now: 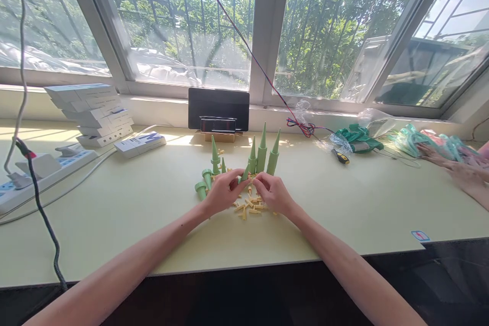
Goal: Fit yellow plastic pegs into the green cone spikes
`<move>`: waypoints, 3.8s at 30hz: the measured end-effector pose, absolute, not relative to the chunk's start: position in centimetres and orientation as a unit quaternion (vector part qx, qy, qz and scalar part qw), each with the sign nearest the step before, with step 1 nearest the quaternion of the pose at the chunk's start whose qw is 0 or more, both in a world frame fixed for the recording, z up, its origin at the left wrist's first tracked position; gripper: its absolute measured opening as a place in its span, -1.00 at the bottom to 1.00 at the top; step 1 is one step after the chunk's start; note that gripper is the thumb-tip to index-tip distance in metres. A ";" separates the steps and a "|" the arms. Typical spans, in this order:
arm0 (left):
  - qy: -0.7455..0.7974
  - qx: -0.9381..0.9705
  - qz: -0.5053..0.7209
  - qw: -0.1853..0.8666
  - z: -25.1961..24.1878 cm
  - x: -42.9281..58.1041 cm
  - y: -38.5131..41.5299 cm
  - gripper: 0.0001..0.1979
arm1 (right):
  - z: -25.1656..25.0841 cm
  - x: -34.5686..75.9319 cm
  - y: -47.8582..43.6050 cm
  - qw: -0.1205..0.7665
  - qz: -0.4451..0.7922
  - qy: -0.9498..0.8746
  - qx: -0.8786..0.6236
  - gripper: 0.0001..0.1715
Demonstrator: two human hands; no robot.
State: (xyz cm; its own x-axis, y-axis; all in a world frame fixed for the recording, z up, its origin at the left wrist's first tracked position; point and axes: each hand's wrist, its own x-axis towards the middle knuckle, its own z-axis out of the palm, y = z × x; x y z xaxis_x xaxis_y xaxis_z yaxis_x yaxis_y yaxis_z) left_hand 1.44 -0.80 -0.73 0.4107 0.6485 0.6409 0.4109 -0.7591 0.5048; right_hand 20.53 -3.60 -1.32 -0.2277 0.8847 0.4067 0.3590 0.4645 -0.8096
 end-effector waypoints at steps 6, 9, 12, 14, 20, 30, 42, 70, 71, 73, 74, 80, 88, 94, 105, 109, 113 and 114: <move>0.316 0.830 0.440 0.135 -0.5 1.5 -1.0 -0.86 | -1.6 20.5 -3.5 0.449 0.285 -0.731 -0.427 -0.53; 0.316 0.829 0.442 0.134 -0.5 1.5 -0.9 -0.86 | -1.6 20.5 -3.5 0.441 0.282 -0.735 -0.430 -0.50; 0.313 0.830 0.442 0.132 -0.5 1.5 -0.9 -0.86 | -1.6 20.5 -3.5 0.434 0.280 -0.741 -0.429 -0.48; 0.313 0.830 0.442 0.130 -0.5 1.5 -0.9 -0.86 | -1.5 20.5 -3.5 0.431 0.278 -0.744 -0.428 -0.48; 0.317 0.826 0.448 0.132 -0.5 1.5 -0.8 -0.82 | -1.2 20.6 -3.6 0.450 0.275 -0.726 -0.441 -0.60; 0.328 0.823 0.445 0.131 -0.7 1.5 -0.7 -0.83 | -1.3 20.5 -3.6 0.454 0.296 -0.733 -0.412 -0.69; 0.323 0.825 0.446 0.128 -0.6 1.5 -0.8 -0.86 | -1.4 20.6 -3.7 0.439 0.293 -0.739 -0.418 -0.61; 0.327 0.829 0.435 0.132 -0.8 1.4 -0.7 -0.87 | -1.6 20.6 -3.3 0.446 0.283 -0.733 -0.430 -0.60; 0.327 0.829 0.434 0.131 -0.8 1.4 -0.8 -0.87 | -1.6 20.6 -3.2 0.445 0.280 -0.735 -0.428 -0.58; 0.327 0.830 0.432 0.131 -0.8 1.4 -0.8 -0.86 | -1.8 20.6 -3.1 0.446 0.278 -0.737 -0.424 -0.53; 0.326 0.831 0.432 0.131 -0.8 1.4 -0.8 -0.86 | -1.8 20.5 -3.1 0.447 0.278 -0.737 -0.424 -0.51; 0.321 0.830 0.435 0.136 -0.7 1.4 -0.8 -0.86 | -1.7 20.5 -3.2 0.451 0.284 -0.729 -0.429 -0.51; 0.329 0.823 0.439 0.146 -0.7 1.5 -0.7 -0.86 | -0.7 20.5 -3.8 0.454 0.316 -0.723 -0.414 -0.73; 0.324 0.828 0.430 0.154 -0.8 1.3 -0.6 -0.85 | -0.8 20.5 -3.8 0.451 0.303 -0.728 -0.418 -0.72; 0.309 0.831 0.429 0.170 -0.8 1.3 -0.7 -0.83 | -1.5 20.6 -3.3 0.437 0.275 -0.743 -0.425 -0.60; 0.304 0.834 0.425 0.176 -0.7 1.3 -0.8 -0.81 | -1.6 20.6 -3.3 0.438 0.273 -0.742 -0.427 -0.55; 0.305 0.834 0.420 0.186 -0.7 1.4 -0.9 -0.81 | -1.7 20.6 -3.2 0.437 0.267 -0.741 -0.434 -0.51; 0.305 0.834 0.420 0.186 -0.7 1.4 -0.9 -0.81 | -1.7 20.6 -3.2 0.437 0.265 -0.741 -0.435 -0.49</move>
